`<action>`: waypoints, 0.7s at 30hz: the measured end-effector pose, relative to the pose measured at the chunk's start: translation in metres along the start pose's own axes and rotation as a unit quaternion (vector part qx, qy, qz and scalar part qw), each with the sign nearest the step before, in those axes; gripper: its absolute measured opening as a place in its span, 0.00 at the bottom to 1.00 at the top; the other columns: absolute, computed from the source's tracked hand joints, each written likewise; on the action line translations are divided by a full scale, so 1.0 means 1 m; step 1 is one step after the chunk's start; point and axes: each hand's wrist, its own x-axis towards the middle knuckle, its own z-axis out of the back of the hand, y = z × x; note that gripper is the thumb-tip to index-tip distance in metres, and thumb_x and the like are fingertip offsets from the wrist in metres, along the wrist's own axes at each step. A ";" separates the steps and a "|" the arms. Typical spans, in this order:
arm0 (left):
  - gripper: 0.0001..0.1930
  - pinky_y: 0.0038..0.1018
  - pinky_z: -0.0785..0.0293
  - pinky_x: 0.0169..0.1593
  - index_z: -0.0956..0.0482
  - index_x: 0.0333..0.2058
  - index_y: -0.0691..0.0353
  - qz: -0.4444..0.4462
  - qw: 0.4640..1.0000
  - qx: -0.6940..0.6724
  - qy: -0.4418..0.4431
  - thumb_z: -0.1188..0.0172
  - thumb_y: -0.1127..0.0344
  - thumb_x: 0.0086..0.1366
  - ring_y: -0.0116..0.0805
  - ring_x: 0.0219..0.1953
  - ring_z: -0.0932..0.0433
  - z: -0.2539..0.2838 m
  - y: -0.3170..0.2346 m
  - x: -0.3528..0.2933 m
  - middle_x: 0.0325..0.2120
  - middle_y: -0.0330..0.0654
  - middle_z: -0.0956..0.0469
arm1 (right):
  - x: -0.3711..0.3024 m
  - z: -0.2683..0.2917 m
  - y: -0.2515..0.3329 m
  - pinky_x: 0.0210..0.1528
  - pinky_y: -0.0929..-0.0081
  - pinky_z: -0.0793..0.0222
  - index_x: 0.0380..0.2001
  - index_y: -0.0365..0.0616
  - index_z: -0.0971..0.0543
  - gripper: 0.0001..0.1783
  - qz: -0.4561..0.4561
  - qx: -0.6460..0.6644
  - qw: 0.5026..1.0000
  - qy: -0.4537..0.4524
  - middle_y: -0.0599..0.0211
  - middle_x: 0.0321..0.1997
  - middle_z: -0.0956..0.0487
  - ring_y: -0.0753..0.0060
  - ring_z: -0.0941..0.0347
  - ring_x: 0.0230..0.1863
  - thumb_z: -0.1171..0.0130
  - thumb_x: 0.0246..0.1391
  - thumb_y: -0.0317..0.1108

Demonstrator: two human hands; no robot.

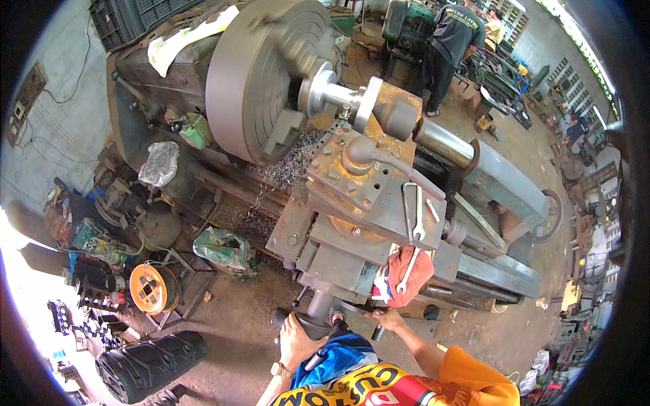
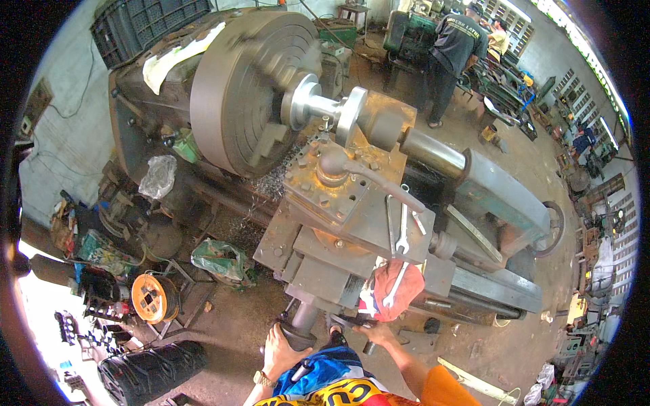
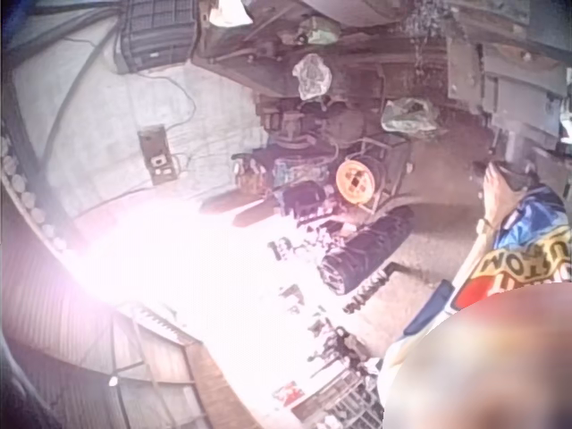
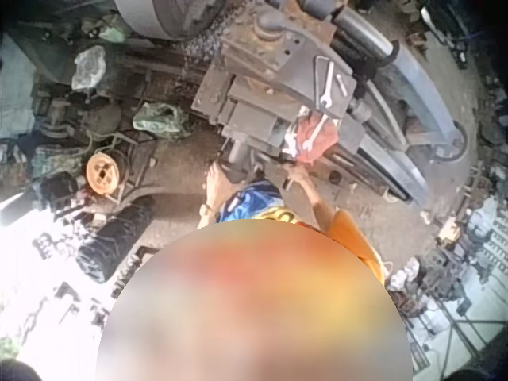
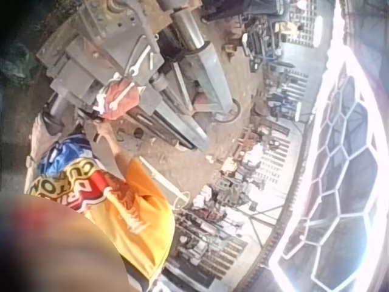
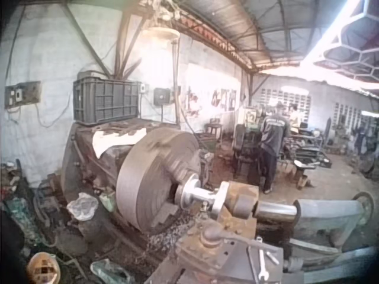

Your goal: The person operates a metal lathe, turning a cylindrical workpiece while adjusting the tool post and control levers. Metal shavings accumulate as the workpiece is machined. The person occasionally uses a green handheld device near the workpiece, likely for measurement or inspection.

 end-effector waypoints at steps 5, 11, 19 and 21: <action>0.60 0.42 0.36 0.62 0.46 0.59 0.81 -0.002 1.000 0.003 -0.006 0.25 0.42 0.39 0.58 0.58 0.34 -0.002 0.000 0.000 0.54 0.66 0.34 | -0.003 -0.002 0.010 0.54 0.64 0.30 0.49 0.42 0.20 0.42 -0.072 -0.128 0.988 -0.038 0.53 0.49 0.19 0.57 0.23 0.50 0.34 0.41 0.67; 0.59 0.42 0.36 0.62 0.46 0.59 0.81 -0.005 1.000 0.011 -0.003 0.25 0.42 0.40 0.58 0.59 0.34 -0.001 0.000 0.000 0.54 0.66 0.34 | -0.011 0.001 0.004 0.49 0.60 0.27 0.46 0.37 0.20 0.46 0.034 -0.021 0.998 -0.041 0.48 0.44 0.19 0.51 0.21 0.44 0.37 0.40 0.72; 0.59 0.41 0.36 0.62 0.46 0.59 0.82 -0.008 1.000 0.021 -0.016 0.25 0.43 0.40 0.56 0.58 0.34 0.000 -0.002 0.000 0.53 0.64 0.34 | -0.005 0.004 -0.008 0.54 0.59 0.30 0.53 0.38 0.25 0.47 0.070 0.043 0.996 -0.016 0.43 0.52 0.22 0.46 0.25 0.54 0.35 0.41 0.68; 0.60 0.41 0.37 0.62 0.47 0.59 0.83 -0.002 1.000 0.010 -0.006 0.25 0.43 0.40 0.56 0.58 0.34 0.001 -0.002 -0.001 0.53 0.64 0.34 | -0.007 0.003 -0.005 0.53 0.60 0.29 0.51 0.38 0.24 0.43 0.051 0.010 0.998 -0.027 0.46 0.50 0.21 0.50 0.24 0.51 0.33 0.42 0.63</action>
